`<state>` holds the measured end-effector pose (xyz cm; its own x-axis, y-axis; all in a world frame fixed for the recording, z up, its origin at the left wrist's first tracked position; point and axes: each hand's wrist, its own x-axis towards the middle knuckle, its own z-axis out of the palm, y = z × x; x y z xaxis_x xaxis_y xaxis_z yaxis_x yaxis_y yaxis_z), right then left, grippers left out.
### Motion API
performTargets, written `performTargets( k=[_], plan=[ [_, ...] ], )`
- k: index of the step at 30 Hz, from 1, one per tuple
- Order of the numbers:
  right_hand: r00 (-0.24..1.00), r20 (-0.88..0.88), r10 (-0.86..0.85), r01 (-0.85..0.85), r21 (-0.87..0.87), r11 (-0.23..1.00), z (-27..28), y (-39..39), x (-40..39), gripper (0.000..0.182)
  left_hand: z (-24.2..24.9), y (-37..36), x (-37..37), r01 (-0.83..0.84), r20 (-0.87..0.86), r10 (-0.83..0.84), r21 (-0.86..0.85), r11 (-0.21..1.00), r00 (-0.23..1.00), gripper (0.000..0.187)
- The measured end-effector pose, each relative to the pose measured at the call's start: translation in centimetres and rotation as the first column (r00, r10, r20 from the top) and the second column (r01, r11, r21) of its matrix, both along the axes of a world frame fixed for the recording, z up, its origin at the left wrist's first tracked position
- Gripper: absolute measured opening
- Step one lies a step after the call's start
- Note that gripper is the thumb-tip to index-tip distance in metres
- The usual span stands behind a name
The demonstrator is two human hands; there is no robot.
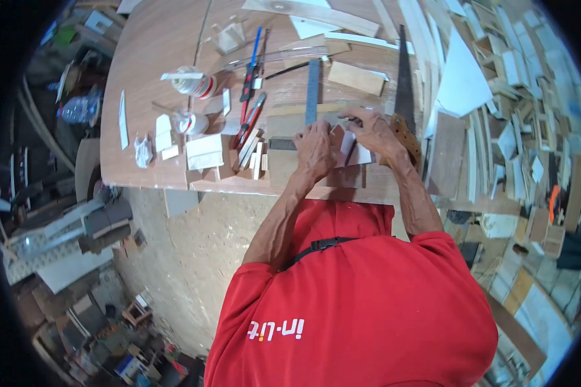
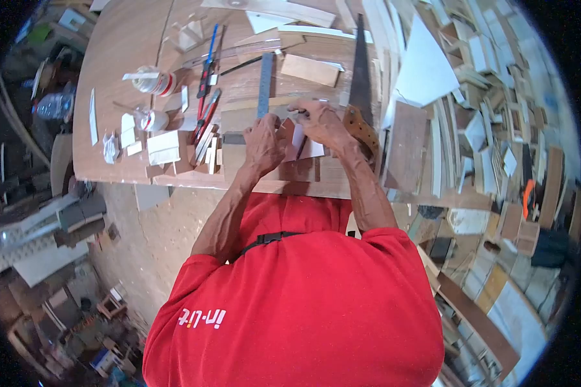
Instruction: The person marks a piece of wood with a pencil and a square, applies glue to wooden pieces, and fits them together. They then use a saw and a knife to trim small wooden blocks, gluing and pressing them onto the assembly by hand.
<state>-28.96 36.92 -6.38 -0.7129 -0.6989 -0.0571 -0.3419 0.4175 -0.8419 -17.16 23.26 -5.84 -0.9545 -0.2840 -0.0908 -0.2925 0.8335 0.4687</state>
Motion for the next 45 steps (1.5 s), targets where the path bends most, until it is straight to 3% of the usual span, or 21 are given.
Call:
performTargets(
  k=[1, 3, 4, 6, 7, 10, 13, 14, 18, 21, 23, 25, 30, 36, 45],
  plan=[
    [0.999, 0.04, 0.019, -0.017, -0.052, 0.998, 0.3, -0.3, -0.5, 0.024, 0.3, -0.3, 0.1, -0.029, 0.003, 0.029, -0.01, 1.0, 1.0, 0.04],
    [0.992, 0.124, 0.034, -0.026, -0.066, 0.997, 1.1, -1.0, -1.1, 0.021, 0.8, -1.1, 0.1, -0.098, -0.106, 0.123, 0.214, 0.972, 0.987, 0.037],
    [0.976, 0.217, 0.026, -0.006, -0.095, 0.995, 1.4, -1.5, -1.3, 0.02, 0.9, -1.8, 0.3, -0.118, -0.104, 0.142, 0.206, 0.971, 0.984, 0.037],
    [0.918, 0.393, 0.059, 0.024, -0.203, 0.979, 1.5, -2.9, -1.2, 0.017, 1.7, -3.6, 1.2, -0.098, -0.288, 0.179, 0.274, 0.957, 0.941, 0.028],
    [0.918, 0.39, 0.076, 0.008, -0.209, 0.978, 1.5, -3.8, -1.0, 0.017, 2.2, -4.5, 1.7, -0.112, -0.292, 0.192, 0.268, 0.957, 0.937, 0.028],
    [0.912, 0.387, 0.137, 0.015, -0.365, 0.931, 2.1, -7.2, 0.3, 0.019, 6.1, -7.0, 3.5, -0.286, -0.142, 0.395, 0.479, 0.83, 0.908, 0.017],
    [0.905, 0.393, 0.165, -0.003, -0.382, 0.924, 3.5, -11.1, 2.4, 0.018, 5.7, -10.5, 6.5, -0.326, -0.21, 0.5, 0.542, 0.775, 0.84, 0.015],
    [0.901, 0.392, 0.187, -0.007, -0.417, 0.909, 3.3, -12.5, 3.2, 0.017, 5.2, -11.9, 7.6, -0.352, -0.134, 0.534, 0.615, 0.705, 0.835, 0.015],
    [0.845, 0.484, 0.228, -0.02, -0.397, 0.918, 3.9, -18.3, 6.6, 0.019, 8.1, -15.5, 11.6, -0.412, -0.1, 0.578, 0.604, 0.682, 0.81, 0.021],
    [0.865, 0.431, 0.257, -0.049, -0.436, 0.898, 4.5, -21.7, 9.3, 0.02, 8.1, -18.7, 14.4, -0.434, -0.151, 0.621, 0.591, 0.68, 0.769, 0.028],
    [0.865, 0.451, 0.219, -0.067, -0.328, 0.942, 5.6, -23.2, 11.0, 0.023, 7.8, -20.6, 16.2, -0.402, -0.156, 0.69, 0.714, 0.574, 0.707, 0.03],
    [0.967, 0.235, 0.093, 0.012, -0.411, 0.912, 5.8, -24.7, 12.6, 0.026, 8.7, -22.1, 17.5, -0.413, -0.169, 0.691, 0.694, 0.59, 0.703, 0.033],
    [0.977, 0.19, 0.093, -0.038, -0.275, 0.961, 4.5, -23.9, 12.8, 0.025, 8.6, -26.0, 20.5, -0.559, -0.199, 0.766, 0.577, 0.596, 0.612, 0.037],
    [0.946, 0.324, -0.003, 0.1, -0.283, 0.954, 2.0, -20.4, 13.7, 0.022, 6.5, -28.1, 22.1, -0.666, -0.282, 0.759, 0.365, 0.651, 0.587, 0.035],
    [0.963, 0.267, -0.044, 0.099, -0.196, 0.976, 1.8, -17.5, 14.6, 0.023, 5.6, -26.7, 20.5, -0.675, -0.318, 0.692, 0.182, 0.715, 0.648, 0.028]
  ],
)
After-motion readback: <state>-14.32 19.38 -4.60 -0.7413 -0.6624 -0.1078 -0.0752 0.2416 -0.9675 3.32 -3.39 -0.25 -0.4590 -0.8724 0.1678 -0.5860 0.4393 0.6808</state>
